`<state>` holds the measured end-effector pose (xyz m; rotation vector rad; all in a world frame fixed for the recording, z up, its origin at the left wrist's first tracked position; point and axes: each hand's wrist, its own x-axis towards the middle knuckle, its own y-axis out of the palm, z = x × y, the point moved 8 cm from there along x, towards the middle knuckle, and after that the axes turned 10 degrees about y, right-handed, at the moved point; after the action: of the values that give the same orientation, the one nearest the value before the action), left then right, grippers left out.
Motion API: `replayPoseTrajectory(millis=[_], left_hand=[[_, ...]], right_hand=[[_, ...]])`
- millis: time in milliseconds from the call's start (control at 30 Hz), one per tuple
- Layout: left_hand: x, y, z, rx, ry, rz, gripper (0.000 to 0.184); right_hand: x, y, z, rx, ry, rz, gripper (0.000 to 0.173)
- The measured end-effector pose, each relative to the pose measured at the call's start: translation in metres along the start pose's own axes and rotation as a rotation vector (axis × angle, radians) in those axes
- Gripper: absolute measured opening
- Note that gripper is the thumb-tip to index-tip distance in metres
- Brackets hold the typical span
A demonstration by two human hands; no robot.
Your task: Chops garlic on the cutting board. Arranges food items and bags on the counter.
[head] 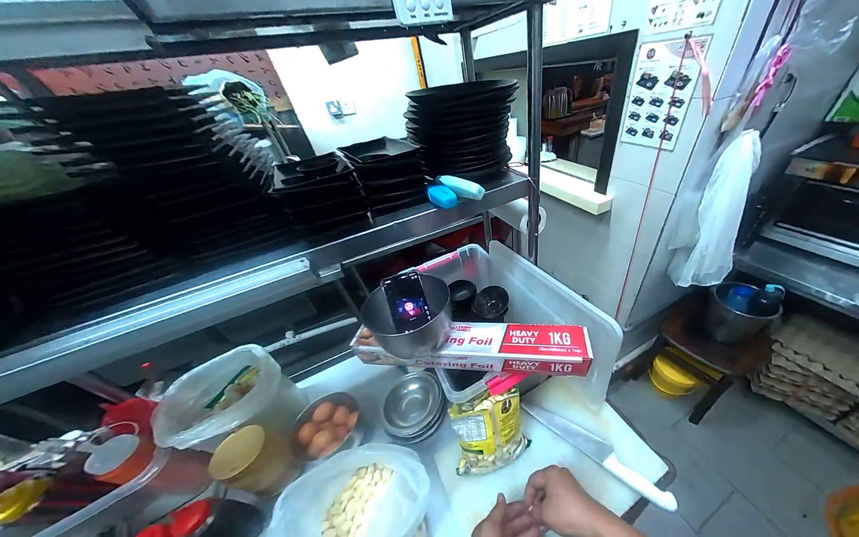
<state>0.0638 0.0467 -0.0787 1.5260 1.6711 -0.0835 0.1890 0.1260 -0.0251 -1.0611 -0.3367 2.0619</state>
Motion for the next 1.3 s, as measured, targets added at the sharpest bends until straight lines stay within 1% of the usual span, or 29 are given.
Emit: replayPoseTrajectory(millis=[67, 133, 200, 267, 333, 400, 467, 533, 600, 667, 700, 867, 967, 1033, 1167, 1233, 1300], left_hand=[[-0.001, 0.001, 0.011, -0.151, -0.034, -0.006, 0.061], [-0.002, 0.0, 0.021, -0.192, -0.057, -0.006, 0.049], [-0.004, -0.002, 0.027, -0.164, -0.08, 0.015, 0.038], [-0.013, 0.002, 0.028, -0.119, -0.121, 0.017, 0.032], [-0.015, 0.001, 0.031, -0.118, -0.143, 0.031, 0.035], [-0.017, -0.003, 0.031, -0.076, -0.158, 0.023, 0.045], [-0.016, -0.01, 0.03, -0.009, -0.148, -0.004, 0.048], [-0.018, -0.017, 0.03, 0.011, -0.15, -0.048, 0.048], [-0.018, -0.021, 0.031, 0.009, -0.154, -0.063, 0.049], [-0.019, -0.019, 0.031, 0.002, -0.15, -0.06, 0.051], [-0.02, -0.018, 0.03, -0.002, -0.141, -0.057, 0.052], [-0.021, -0.017, 0.03, -0.038, -0.128, -0.06, 0.053], [-0.021, -0.025, 0.032, -0.077, -0.131, -0.074, 0.053], [-0.022, -0.026, 0.032, -0.086, -0.134, -0.077, 0.053], [-0.024, -0.026, 0.035, -0.066, -0.155, -0.036, 0.054], [-0.022, -0.028, 0.037, -0.07, -0.16, -0.032, 0.053], [-0.021, -0.03, 0.038, -0.08, -0.161, -0.033, 0.053]], right_hand=[[-0.027, 0.018, 0.03, -0.14, -0.175, 0.029, 0.019], [-0.044, 0.034, 0.046, -0.333, -0.329, -0.029, 0.017], [-0.051, 0.04, 0.048, -0.397, -0.373, -0.107, 0.018], [-0.054, 0.041, 0.043, -0.359, -0.351, -0.114, 0.017], [-0.052, 0.037, 0.032, -0.251, -0.329, -0.074, 0.015], [-0.047, 0.021, 0.013, -0.063, -0.207, -0.06, 0.013], [-0.034, -0.006, -0.016, 0.047, -0.055, -0.146, 0.013], [-0.021, -0.029, -0.044, -0.056, 0.059, -0.218, 0.021], [-0.008, -0.034, -0.059, -0.244, 0.105, -0.172, 0.035], [0.001, -0.028, -0.058, -0.365, 0.086, -0.13, 0.043], [0.003, -0.023, -0.055, -0.39, 0.074, -0.121, 0.043], [0.011, 0.0, -0.037, -0.559, -0.024, -0.124, 0.026], [0.009, 0.005, -0.037, -0.663, -0.041, -0.109, 0.019], [0.012, 0.003, -0.042, -0.677, -0.033, -0.084, 0.015], [0.009, 0.003, -0.049, -0.632, -0.017, -0.017, 0.015], [0.003, 0.005, -0.051, -0.599, -0.025, 0.019, 0.018], [-0.005, 0.009, -0.054, -0.583, -0.029, 0.051, 0.026]])
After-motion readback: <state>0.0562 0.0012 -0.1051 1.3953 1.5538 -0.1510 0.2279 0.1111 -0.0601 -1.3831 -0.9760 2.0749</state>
